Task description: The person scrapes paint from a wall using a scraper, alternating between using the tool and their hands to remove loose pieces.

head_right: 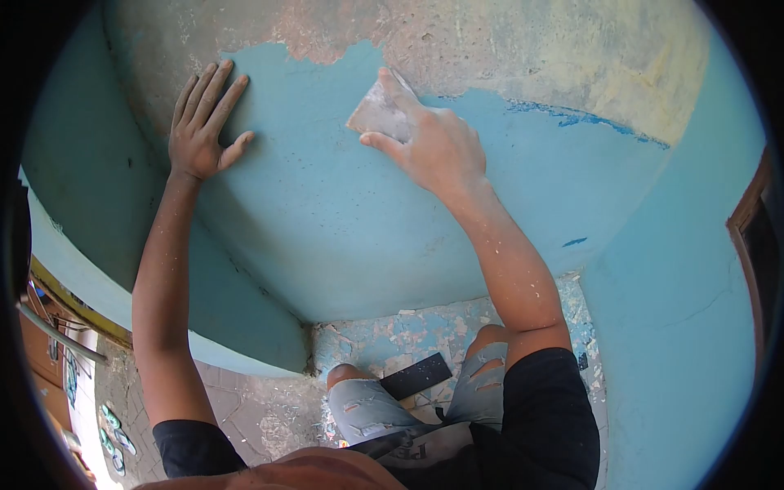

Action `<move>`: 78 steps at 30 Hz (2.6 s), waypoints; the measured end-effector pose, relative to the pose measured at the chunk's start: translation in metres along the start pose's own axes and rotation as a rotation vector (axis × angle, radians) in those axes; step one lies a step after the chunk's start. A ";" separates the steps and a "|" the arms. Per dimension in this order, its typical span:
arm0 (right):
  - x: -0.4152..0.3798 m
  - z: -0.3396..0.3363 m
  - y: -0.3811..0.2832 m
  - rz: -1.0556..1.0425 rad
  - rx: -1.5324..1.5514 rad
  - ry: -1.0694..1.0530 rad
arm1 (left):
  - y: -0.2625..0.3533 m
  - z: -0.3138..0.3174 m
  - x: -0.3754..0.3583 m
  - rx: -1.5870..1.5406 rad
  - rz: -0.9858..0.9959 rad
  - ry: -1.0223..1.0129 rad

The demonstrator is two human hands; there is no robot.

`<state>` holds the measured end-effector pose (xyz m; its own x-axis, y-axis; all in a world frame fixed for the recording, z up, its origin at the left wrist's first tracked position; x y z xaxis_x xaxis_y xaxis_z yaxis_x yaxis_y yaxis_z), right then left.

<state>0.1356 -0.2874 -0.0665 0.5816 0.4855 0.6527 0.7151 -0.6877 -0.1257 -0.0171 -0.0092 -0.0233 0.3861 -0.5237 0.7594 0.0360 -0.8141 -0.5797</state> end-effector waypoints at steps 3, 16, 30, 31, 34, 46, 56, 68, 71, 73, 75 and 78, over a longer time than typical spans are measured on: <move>-0.002 0.012 0.006 -0.011 0.044 0.016 | 0.000 -0.001 -0.001 0.001 -0.012 0.012; -0.008 -0.029 0.014 -0.271 0.479 0.187 | 0.001 0.001 -0.002 -0.009 -0.046 0.003; 0.052 -0.038 0.056 0.019 0.403 0.630 | 0.001 0.000 -0.002 -0.017 -0.049 0.002; 0.054 -0.035 0.055 0.015 0.405 0.629 | 0.000 0.000 -0.002 -0.014 -0.051 0.001; 0.051 -0.031 0.057 -0.044 0.409 0.652 | 0.001 -0.001 -0.001 -0.018 -0.040 0.006; 0.050 -0.030 0.058 -0.116 0.282 0.572 | 0.002 0.000 -0.002 -0.003 -0.034 0.001; 0.050 -0.031 0.055 -0.028 0.391 0.504 | 0.003 0.000 -0.002 -0.002 -0.029 0.006; 0.046 -0.016 0.048 -0.044 0.314 0.446 | -0.001 0.001 -0.002 -0.013 -0.042 0.002; 0.037 -0.012 0.041 -0.043 0.271 0.386 | -0.001 0.000 -0.005 -0.006 -0.044 -0.008; 0.039 -0.019 0.040 -0.074 0.212 0.350 | 0.000 0.001 -0.004 -0.005 -0.042 -0.003; 0.046 -0.034 0.056 0.087 0.453 0.480 | -0.001 0.001 -0.005 -0.005 -0.044 0.000; 0.038 -0.008 0.047 -0.037 0.421 0.518 | -0.001 -0.002 -0.004 -0.014 -0.038 -0.003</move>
<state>0.1884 -0.3061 -0.0419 0.3672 0.1110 0.9235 0.8825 -0.3551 -0.3082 -0.0202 -0.0071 -0.0251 0.3876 -0.4916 0.7798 0.0381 -0.8367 -0.5464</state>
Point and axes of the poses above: each hand's wrist, its own x-axis towards the middle knuckle, its own z-axis out of the palm, y = z × x, the point moved 6 cm from there along x, towards the middle knuckle, and after that the axes turned 8 degrees about -x, right-handed, at the moved point
